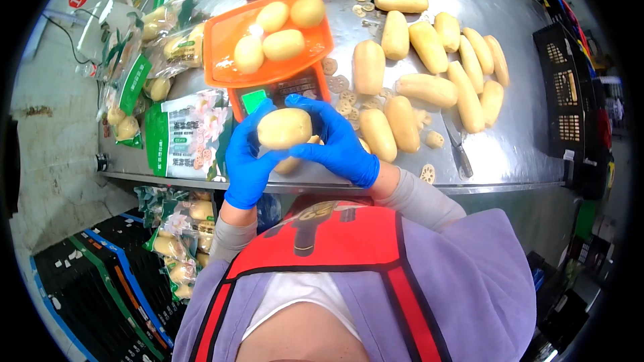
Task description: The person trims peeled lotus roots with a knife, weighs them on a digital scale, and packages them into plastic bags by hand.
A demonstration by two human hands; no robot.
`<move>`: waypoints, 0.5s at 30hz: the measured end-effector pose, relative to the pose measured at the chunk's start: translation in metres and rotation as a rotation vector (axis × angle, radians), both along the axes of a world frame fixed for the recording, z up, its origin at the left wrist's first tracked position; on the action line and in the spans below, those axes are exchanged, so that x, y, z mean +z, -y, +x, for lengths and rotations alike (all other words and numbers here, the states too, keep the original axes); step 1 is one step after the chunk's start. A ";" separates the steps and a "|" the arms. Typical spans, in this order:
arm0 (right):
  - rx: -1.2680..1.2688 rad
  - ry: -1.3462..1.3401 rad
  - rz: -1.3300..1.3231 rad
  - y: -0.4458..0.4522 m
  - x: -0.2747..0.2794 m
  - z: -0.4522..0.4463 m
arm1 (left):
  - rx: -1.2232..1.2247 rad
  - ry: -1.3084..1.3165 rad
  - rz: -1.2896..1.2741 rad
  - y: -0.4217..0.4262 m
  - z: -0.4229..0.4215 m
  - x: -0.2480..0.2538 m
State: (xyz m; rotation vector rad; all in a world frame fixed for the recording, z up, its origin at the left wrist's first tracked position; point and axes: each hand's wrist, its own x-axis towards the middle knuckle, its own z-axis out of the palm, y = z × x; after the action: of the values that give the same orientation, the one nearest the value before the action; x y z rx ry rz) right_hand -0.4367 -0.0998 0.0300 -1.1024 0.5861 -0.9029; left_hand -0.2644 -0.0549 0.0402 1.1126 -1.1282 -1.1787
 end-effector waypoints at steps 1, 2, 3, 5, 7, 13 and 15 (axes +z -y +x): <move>-0.013 0.014 0.036 0.000 0.000 -0.005 | -0.012 0.012 -0.023 0.002 -0.005 0.001; -0.027 0.014 0.028 -0.002 -0.001 -0.010 | -0.026 0.025 -0.048 0.004 -0.010 0.002; -0.053 0.001 0.070 -0.004 -0.004 -0.016 | -0.041 0.024 -0.055 0.006 -0.014 0.004; -0.097 -0.010 0.101 -0.006 -0.004 -0.029 | -0.144 -0.030 0.070 0.012 -0.021 0.009; -0.096 -0.040 0.326 -0.007 -0.004 -0.045 | -0.184 -0.054 0.044 0.016 -0.030 0.007; -0.218 -0.007 0.329 -0.017 -0.013 -0.078 | -0.301 -0.124 0.097 0.030 -0.064 0.010; -0.251 -0.006 0.323 -0.018 -0.010 -0.087 | -0.297 -0.166 0.110 0.033 -0.075 0.005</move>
State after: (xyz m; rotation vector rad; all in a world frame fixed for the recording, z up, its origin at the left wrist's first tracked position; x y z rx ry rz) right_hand -0.5236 -0.0819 0.0203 -0.7508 0.8561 -0.9797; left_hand -0.3393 -0.0878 0.0451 0.9288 -1.1355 -1.5512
